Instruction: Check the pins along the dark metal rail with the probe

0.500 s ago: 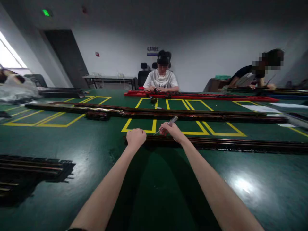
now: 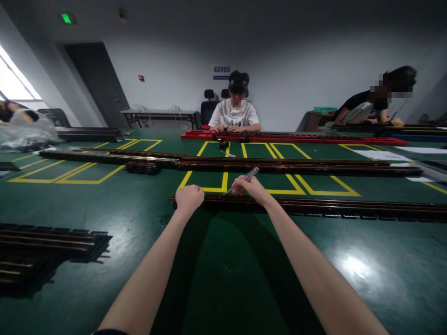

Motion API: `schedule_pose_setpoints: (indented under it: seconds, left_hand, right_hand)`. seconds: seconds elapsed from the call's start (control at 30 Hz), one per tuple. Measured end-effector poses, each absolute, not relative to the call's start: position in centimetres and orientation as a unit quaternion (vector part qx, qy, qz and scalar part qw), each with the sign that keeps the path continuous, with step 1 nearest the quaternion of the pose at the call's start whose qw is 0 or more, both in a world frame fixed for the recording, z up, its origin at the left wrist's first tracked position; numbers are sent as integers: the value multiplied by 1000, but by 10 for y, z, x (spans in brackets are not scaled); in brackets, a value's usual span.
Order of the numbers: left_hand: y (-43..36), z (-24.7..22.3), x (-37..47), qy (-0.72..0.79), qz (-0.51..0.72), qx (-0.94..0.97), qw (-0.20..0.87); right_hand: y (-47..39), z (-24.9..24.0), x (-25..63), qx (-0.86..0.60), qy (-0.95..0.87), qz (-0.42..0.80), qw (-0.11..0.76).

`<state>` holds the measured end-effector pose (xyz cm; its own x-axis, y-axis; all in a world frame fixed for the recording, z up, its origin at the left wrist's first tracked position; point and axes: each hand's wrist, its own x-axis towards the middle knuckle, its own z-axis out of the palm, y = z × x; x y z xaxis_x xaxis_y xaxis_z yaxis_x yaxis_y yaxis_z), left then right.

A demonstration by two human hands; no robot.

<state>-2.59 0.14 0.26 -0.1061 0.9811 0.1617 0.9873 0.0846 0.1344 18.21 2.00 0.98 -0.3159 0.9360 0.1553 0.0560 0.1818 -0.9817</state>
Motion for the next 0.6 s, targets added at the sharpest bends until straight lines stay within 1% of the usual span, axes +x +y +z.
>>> schedule_pose_setpoints:
  seconds: [0.3,0.6]
  left_hand:
    - [0,6,-29,-740,-93,-666,5]
    - [1,9,-28,-745,-77,-663,7]
  right_hand:
    - [21,6,184,-392,-625,508,444]
    - [25,3,183,-397,-578,519,489]
